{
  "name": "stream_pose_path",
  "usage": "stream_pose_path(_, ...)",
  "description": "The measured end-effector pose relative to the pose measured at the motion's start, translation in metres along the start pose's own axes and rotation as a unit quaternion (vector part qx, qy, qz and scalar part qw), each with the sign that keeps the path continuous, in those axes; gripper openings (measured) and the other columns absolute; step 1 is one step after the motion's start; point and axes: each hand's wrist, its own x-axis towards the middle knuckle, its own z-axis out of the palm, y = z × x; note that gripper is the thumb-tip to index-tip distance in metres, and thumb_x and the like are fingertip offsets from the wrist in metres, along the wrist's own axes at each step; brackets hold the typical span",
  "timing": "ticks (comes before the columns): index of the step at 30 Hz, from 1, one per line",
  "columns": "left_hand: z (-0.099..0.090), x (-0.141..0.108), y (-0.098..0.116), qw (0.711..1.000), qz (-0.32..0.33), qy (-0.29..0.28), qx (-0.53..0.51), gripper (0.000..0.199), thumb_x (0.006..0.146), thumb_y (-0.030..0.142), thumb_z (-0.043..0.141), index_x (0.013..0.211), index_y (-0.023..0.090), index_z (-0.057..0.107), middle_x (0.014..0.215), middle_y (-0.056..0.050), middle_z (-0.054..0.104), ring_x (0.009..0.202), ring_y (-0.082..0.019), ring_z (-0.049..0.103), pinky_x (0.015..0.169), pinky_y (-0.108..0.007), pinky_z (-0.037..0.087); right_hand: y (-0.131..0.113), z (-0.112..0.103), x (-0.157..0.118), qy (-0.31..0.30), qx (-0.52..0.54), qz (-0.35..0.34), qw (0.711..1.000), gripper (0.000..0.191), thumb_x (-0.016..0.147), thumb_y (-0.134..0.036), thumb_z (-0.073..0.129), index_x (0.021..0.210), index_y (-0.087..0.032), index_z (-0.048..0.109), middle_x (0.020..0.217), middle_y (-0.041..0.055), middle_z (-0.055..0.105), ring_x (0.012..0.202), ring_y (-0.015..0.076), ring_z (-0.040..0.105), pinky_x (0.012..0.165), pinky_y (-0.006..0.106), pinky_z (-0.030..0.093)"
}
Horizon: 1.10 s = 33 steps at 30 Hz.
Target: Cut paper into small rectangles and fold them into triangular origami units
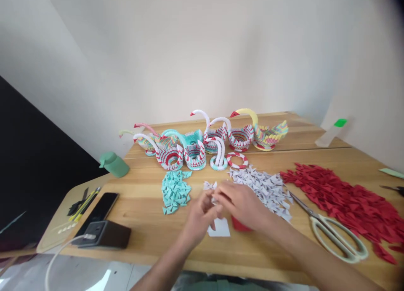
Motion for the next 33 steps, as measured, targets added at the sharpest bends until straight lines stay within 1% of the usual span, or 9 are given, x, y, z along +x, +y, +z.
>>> stream_pose_path(2, 0.011, -0.014, -0.008, 1.0, -0.004, -0.02, 0.017, 0.027, 0.075, 0.04, 0.069, 0.077, 0.015, 0.06, 0.058, 0.001, 0.056, 0.05, -0.01, 0.052, 0.042, -0.018, 0.038, -0.01, 0.007, -0.027, 0.002, 0.026, 0.015, 1.0, 0.022, 0.096, -0.027, 0.044, 0.08, -0.02, 0.058, 0.076, 0.0017, 0.063, 0.07, 0.0162, 0.058, 0.064, 0.026, 0.037)
stream_pose_path(4, 0.016, -0.024, -0.014, 0.999, -0.005, -0.019, 0.033, 0.036, 0.078, 0.046, 0.066, 0.065, 0.014, 0.059, 0.054, 0.001, 0.055, 0.048, -0.008, 0.048, 0.048, -0.019, 0.039, -0.013, 0.014, -0.046, 0.016, 0.068, 0.053, 0.996, 0.025, 0.096, -0.028, 0.045, 0.075, -0.021, 0.056, 0.071, 0.0003, 0.062, 0.066, 0.015, 0.058, 0.062, 0.025, 0.038)
stream_pose_path(9, 0.017, -0.034, -0.019, 0.998, -0.015, -0.039, 0.037, 0.048, 0.078, 0.06, 0.061, 0.067, 0.013, 0.064, 0.061, -0.003, 0.062, 0.052, -0.011, 0.05, 0.053, -0.023, 0.041, -0.008, 0.032, -0.07, 0.062, 0.143, 0.121, 0.98, 0.03, 0.096, -0.036, 0.046, 0.071, -0.021, 0.055, 0.064, -0.0011, 0.06, 0.061, 0.0147, 0.055, 0.06, 0.025, 0.04)
stream_pose_path(13, 0.015, -0.036, -0.018, 0.996, -0.014, -0.061, 0.069, 0.049, 0.08, 0.06, 0.059, 0.062, 0.014, 0.064, 0.059, -0.003, 0.06, 0.052, -0.011, 0.05, 0.054, -0.023, 0.041, -0.006, 0.043, -0.078, 0.063, 0.188, 0.154, 0.968, 0.032, 0.094, -0.04, 0.047, 0.071, -0.02, 0.056, 0.065, -0.0006, 0.058, 0.06, 0.0147, 0.052, 0.057, 0.025, 0.038)
stream_pose_path(16, 0.012, -0.036, -0.019, 0.992, 0.003, -0.07, 0.102, 0.046, 0.083, 0.054, 0.058, 0.061, 0.014, 0.065, 0.058, -0.003, 0.06, 0.054, -0.012, 0.051, 0.056, -0.023, 0.041, -0.005, 0.047, -0.081, 0.054, 0.242, 0.171, 0.954, 0.032, 0.094, -0.041, 0.046, 0.073, -0.02, 0.056, 0.067, -0.0003, 0.057, 0.062, 0.0147, 0.051, 0.058, 0.024, 0.039)
stream_pose_path(21, 0.011, -0.04, -0.022, 0.985, 0.053, -0.054, 0.157, 0.035, 0.089, 0.036, 0.056, 0.063, 0.014, 0.066, 0.06, -0.002, 0.062, 0.058, -0.012, 0.054, 0.059, -0.022, 0.04, -0.005, 0.053, -0.084, 0.048, 0.313, 0.206, 0.926, 0.031, 0.092, -0.044, 0.05, 0.073, -0.02, 0.055, 0.066, -0.0006, 0.056, 0.062, 0.0145, 0.051, 0.058, 0.024, 0.04)
stream_pose_path(24, 0.014, -0.043, -0.021, 0.984, 0.052, -0.035, 0.166, 0.029, 0.088, 0.029, 0.057, 0.065, 0.014, 0.067, 0.062, -0.002, 0.065, 0.06, -0.012, 0.056, 0.059, -0.021, 0.04, -0.006, 0.055, -0.084, 0.052, 0.342, 0.214, 0.914, 0.032, 0.092, -0.046, 0.05, 0.074, -0.02, 0.055, 0.064, -0.0013, 0.055, 0.061, 0.0142, 0.051, 0.058, 0.024, 0.041)
stream_pose_path(29, 0.015, -0.045, -0.017, 0.988, 0.037, -0.013, 0.148, 0.026, 0.086, 0.029, 0.058, 0.067, 0.014, 0.068, 0.063, -0.002, 0.067, 0.059, -0.013, 0.057, 0.059, -0.021, 0.042, -0.008, 0.057, -0.083, 0.058, 0.34, 0.213, 0.914, 0.033, 0.091, -0.047, 0.05, 0.074, -0.02, 0.055, 0.063, -0.0014, 0.054, 0.06, 0.0143, 0.052, 0.058, 0.024, 0.042)
stream_pose_path(33, 0.014, -0.046, -0.017, 0.99, 0.035, 0.016, 0.136, 0.026, 0.085, 0.031, 0.058, 0.066, 0.015, 0.066, 0.061, -0.002, 0.063, 0.058, -0.013, 0.054, 0.058, -0.022, 0.043, -0.007, 0.059, -0.086, 0.087, 0.317, 0.222, 0.918, 0.035, 0.09, -0.049, 0.051, 0.072, -0.02, 0.056, 0.062, -0.0011, 0.054, 0.059, 0.0148, 0.052, 0.057, 0.025, 0.042)
